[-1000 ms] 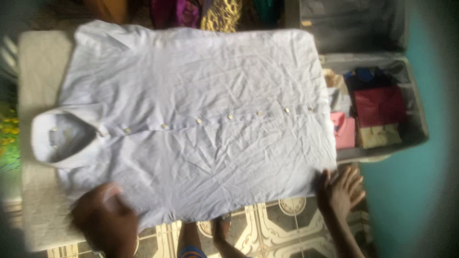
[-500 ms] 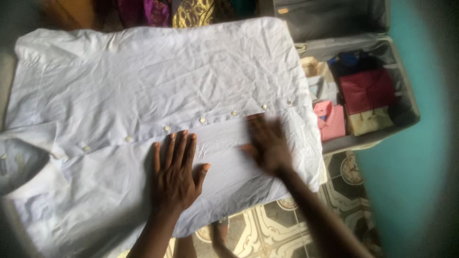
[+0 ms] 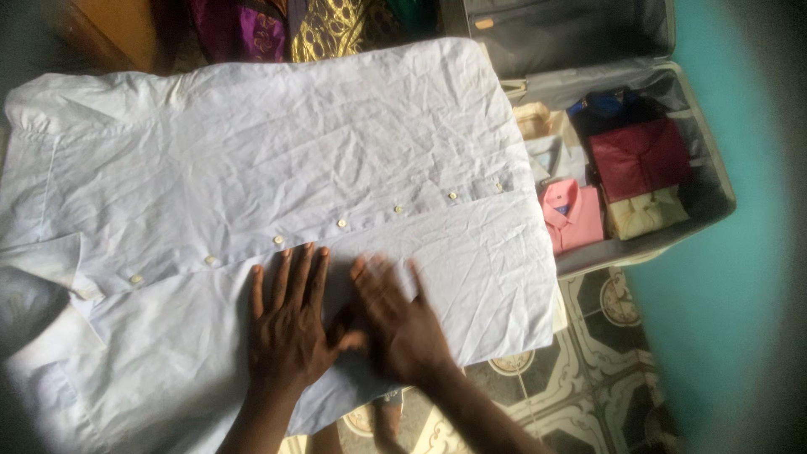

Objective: The person buttons a shirt sleeve, spreads the shirt flat on a surface, and smooths it by hand.

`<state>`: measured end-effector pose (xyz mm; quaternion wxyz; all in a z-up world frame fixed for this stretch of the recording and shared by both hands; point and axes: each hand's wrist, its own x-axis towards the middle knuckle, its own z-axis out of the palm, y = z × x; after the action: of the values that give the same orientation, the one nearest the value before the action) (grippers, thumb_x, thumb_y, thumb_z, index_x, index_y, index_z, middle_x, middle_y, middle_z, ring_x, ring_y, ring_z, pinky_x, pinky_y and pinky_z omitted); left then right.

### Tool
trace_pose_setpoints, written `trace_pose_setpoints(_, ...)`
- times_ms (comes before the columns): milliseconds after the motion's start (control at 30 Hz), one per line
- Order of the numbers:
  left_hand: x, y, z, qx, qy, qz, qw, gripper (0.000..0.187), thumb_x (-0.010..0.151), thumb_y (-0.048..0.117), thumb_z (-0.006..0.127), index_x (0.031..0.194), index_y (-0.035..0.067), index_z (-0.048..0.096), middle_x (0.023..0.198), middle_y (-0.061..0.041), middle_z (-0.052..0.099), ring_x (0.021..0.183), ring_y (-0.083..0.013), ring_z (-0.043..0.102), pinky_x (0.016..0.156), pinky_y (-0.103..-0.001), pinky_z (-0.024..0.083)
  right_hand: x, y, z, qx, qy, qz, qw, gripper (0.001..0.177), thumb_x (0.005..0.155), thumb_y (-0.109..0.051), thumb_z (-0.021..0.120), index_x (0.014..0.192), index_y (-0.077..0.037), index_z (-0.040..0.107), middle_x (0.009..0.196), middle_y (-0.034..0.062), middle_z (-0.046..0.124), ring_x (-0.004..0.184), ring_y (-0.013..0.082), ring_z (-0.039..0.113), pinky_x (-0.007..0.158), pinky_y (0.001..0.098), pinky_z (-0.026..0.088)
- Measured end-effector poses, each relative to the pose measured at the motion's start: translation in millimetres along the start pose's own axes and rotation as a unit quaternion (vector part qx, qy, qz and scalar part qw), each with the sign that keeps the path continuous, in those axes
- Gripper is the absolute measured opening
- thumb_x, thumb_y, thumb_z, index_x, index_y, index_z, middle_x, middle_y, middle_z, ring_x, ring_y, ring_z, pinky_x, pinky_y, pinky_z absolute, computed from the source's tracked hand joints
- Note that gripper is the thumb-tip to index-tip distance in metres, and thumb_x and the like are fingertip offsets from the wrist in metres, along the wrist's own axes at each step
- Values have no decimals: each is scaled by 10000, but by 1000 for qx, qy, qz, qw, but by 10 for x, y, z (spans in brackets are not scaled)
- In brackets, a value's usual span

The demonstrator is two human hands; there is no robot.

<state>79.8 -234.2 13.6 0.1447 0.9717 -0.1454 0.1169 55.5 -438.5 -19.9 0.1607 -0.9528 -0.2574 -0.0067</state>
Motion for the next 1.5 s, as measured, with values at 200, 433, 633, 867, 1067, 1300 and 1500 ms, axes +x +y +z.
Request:
trace_pose_setpoints(200, -29, 31, 34, -20, -59, -46, 997, 783, 1005, 627, 341, 1579, 96, 380, 1627, -144, 381, 1528, -332, 304, 1270, -557, 92, -567, 972, -355, -81, 1, 84, 993, 817, 1028, -573, 391, 1629, -48, 216, 1716, 131, 197, 1598, 282, 146, 1273, 559, 42)
trace_pose_setpoints(433, 5, 38, 30, -11, -60, -52, 997, 797, 994, 637, 332, 1586, 104, 342, 1630, -145, 350, 1519, -336, 282, 1251, -556, 86, -716, 1567, -741, -281, -44, 333, 899, 849, 1061, -564, 397, 1606, -33, 20, 1696, 172, 59, 1564, 352, 133, 1191, 615, 113)
trace_pose_setpoints(633, 42, 64, -95, -13, -90, -69, 993, 804, 968, 614, 452, 1579, 109, 313, 1631, -124, 335, 1522, -324, 254, 1242, -558, 70, 115, 119, -257, -15, 44, 65, 997, 815, 1037, -566, 421, 1630, -54, 192, 1706, 133, 274, 1599, 300, 237, 1300, 538, 75)
trace_pose_setpoints(867, -5, 21, -67, -54, -107, -78, 990, 852, 863, 434, 626, 1587, 96, 329, 1659, -133, 321, 1545, -311, 217, 1231, -549, 59, 380, -107, -165, -35, 11, 49, 998, 862, 1023, -624, 391, 1611, -3, 292, 1680, 181, 299, 1583, 338, 216, 1280, 539, 78)
trace_pose_setpoints(1067, -635, -650, -203, -45, -69, -22, 996, 719, 1038, 553, 376, 1564, 62, 382, 1656, -139, 352, 1554, -304, 274, 1270, -489, 129, 420, -110, -126, -90, -21, 74, 993, 905, 986, -679, 326, 1618, -37, 235, 1686, 151, 237, 1569, 317, 157, 1254, 516, 56)
trace_pose_setpoints(1300, -1917, -2032, -954, 72, -68, -101, 990, 653, 1065, 538, 209, 1579, 160, 344, 1658, -167, 305, 1540, -368, 294, 1249, -563, 184, 463, -163, -140, -91, -25, 85, 992, 897, 1011, -689, 214, 1627, -39, 170, 1700, 148, 183, 1585, 295, 115, 1266, 505, 15)
trace_pose_setpoints(1500, -2259, -2426, -1131, 77, 8, -191, 979, 569, 1067, 313, 438, 1577, 65, 392, 1670, -251, 313, 1485, -431, 350, 1163, -580, 332, 437, -201, -148, -80, -2, 73, 994, 865, 1035, -646, 250, 1627, -15, 238, 1694, 178, 241, 1585, 340, 169, 1268, 549, 70)
